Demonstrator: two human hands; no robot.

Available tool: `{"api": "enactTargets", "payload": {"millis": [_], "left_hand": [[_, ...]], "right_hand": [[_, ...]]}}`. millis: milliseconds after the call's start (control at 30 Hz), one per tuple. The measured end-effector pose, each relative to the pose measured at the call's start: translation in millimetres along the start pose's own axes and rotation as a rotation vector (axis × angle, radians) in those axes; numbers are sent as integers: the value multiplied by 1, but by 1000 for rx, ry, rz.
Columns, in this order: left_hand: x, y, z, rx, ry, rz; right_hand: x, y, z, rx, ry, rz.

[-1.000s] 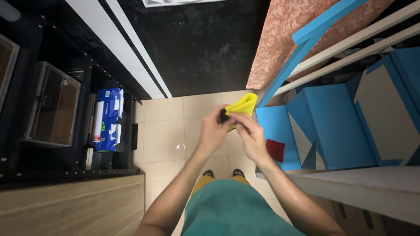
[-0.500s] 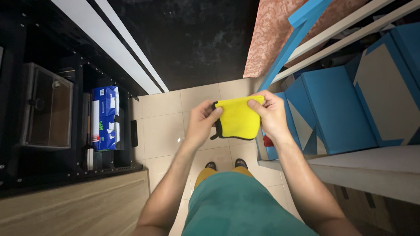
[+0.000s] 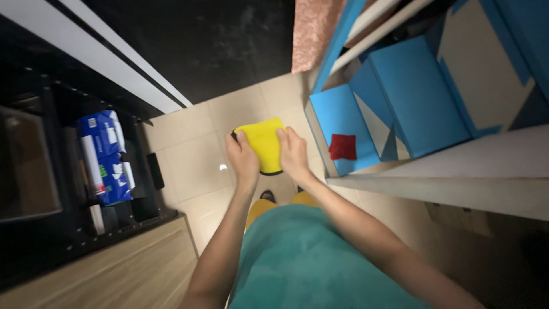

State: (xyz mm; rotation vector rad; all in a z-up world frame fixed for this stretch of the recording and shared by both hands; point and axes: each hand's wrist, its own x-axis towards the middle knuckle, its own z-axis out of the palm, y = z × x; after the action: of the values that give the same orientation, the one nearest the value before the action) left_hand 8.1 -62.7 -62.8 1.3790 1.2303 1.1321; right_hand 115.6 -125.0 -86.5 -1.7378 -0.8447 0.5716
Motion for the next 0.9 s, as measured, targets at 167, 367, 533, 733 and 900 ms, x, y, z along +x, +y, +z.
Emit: {"api": "enactTargets", "payload": {"millis": [167, 367, 533, 733, 900], "left_hand": [[-7, -36, 28, 87, 4, -106], [-26, -86, 42, 205, -280, -128], [-64, -176, 41, 158, -327, -416], [-96, -308, 77, -219, -102, -802], [-96, -377, 104, -215, -113, -863]], "right_hand": [[4, 61, -4, -52, -63, 102], [31, 263, -43, 46, -128, 488], [51, 426, -102, -31, 163, 866], [93, 554, -122, -546, 153, 702], [113, 639, -126, -682, 160, 686]]}}
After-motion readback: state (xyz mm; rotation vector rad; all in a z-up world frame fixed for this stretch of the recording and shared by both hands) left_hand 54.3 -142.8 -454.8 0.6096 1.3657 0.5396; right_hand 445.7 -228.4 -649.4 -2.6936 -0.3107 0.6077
